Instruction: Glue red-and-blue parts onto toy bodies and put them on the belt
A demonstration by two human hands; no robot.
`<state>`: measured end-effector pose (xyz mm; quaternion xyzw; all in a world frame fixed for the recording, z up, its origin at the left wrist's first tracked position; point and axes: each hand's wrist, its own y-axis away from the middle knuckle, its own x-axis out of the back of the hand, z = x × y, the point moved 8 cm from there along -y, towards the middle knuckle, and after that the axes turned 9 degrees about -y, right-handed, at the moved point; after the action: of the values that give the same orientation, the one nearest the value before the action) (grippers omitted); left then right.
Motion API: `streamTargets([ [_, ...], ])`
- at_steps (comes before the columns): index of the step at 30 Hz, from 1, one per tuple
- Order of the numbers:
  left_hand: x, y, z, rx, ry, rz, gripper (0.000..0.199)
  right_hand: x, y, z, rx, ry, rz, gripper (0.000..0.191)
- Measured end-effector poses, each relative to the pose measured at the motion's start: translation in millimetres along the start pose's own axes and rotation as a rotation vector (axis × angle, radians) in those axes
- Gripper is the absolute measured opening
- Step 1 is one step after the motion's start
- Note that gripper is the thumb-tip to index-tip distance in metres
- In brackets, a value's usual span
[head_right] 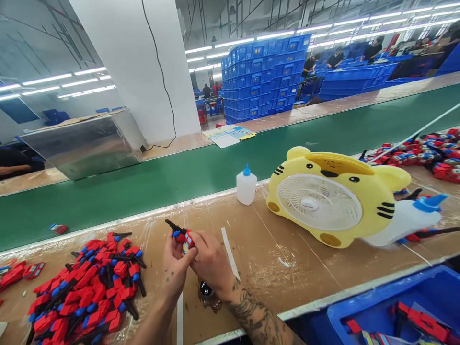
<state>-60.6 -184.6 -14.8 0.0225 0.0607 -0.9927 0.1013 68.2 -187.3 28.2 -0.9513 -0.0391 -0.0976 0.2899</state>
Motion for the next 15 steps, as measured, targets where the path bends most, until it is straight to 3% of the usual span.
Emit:
streamTargets([
  [4,-7.5,-29,13,-0.105,-0.151,0.009,0.077,-10,-23,6,0.054,0.024,0.014,0.043],
  [7,-9.5,-64,18,-0.147,-0.411,-0.072,0.076,-6,-36,39,0.038,0.0,-0.087,0.052],
  [12,-24.5,-153,13,-0.126,-0.856,-0.198,0.073,22,-44,122,-0.105,0.081,-0.058,0.052],
  [15,-44.1,-215,4,-0.071,-1.043,-0.292,0.053,28,-40,146,-0.193,0.073,-0.045,0.047],
])
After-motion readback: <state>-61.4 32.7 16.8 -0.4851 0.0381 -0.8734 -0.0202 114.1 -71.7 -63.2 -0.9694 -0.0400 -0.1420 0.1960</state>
